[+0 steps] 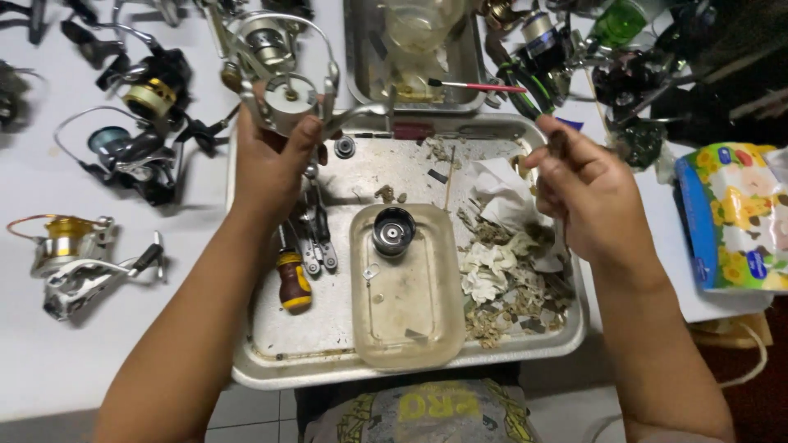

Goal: Disassembling, cleaning, and reassembling a fishing reel on a tray with various tools.

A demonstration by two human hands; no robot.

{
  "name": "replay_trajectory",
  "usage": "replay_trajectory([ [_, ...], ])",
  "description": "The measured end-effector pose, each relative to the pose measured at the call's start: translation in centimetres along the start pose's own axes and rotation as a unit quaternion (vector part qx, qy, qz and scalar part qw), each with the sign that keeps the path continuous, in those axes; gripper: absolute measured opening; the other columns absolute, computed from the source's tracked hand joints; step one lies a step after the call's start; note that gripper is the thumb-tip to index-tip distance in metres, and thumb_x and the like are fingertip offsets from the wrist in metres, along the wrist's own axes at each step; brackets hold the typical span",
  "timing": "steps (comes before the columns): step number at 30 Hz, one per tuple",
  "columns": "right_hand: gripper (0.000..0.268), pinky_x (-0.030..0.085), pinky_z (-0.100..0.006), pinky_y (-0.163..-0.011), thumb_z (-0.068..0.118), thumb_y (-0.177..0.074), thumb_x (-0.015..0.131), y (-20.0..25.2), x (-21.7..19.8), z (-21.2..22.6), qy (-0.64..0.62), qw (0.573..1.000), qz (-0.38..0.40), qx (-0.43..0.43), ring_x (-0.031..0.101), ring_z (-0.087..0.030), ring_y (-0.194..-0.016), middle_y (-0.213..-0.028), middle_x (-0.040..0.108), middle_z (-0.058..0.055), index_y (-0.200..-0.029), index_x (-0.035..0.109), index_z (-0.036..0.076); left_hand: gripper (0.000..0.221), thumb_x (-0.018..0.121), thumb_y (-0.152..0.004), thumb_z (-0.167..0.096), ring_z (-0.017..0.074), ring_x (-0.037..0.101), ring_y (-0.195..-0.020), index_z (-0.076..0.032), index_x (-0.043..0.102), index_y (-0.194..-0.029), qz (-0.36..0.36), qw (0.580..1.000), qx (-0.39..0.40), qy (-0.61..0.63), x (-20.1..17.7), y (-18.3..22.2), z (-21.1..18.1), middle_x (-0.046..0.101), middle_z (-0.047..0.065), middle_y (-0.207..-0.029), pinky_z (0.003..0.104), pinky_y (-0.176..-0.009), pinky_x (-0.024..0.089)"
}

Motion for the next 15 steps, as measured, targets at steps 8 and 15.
replay_trajectory([
  [8,0.027,0.047,-0.033,-0.079,0.015,-0.105,0.048,0.7,6.0,6.6,0.369,0.911,0.078,-0.165,0.065,-0.021,-0.117,-0.157,0.05,-0.017,-0.119,0.061,-0.004,0.079,0.08,-0.077,-0.045,0.0226,0.071,-0.104,-0.011,0.048,-0.14,0.044,0.997,0.021,0.064,0.8,-0.4,0.5,0.073,0.009,-0.112,0.036,-0.089,0.061],
  [15,0.043,0.036,-0.02,-0.04,0.002,-0.104,0.051,0.8,9.2,8.1,0.387,0.887,0.105,-0.228,0.045,-0.011,-0.056,-0.103,0.07,-0.014,-0.147,0.054,0.0,0.061,0.088,-0.078,-0.026,0.0158,0.068,-0.092,-0.018,0.047,-0.121,0.058,0.996,0.066,0.012,1.1,-0.1,0.0,0.069,0.003,-0.104,0.028,-0.078,0.056],
])
Point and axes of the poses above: each hand's wrist, its own y-axis away from the middle knuckle, its own x-axis out of the palm, z = x × y, the point moved 4 cm from there along -y, towards the middle knuckle
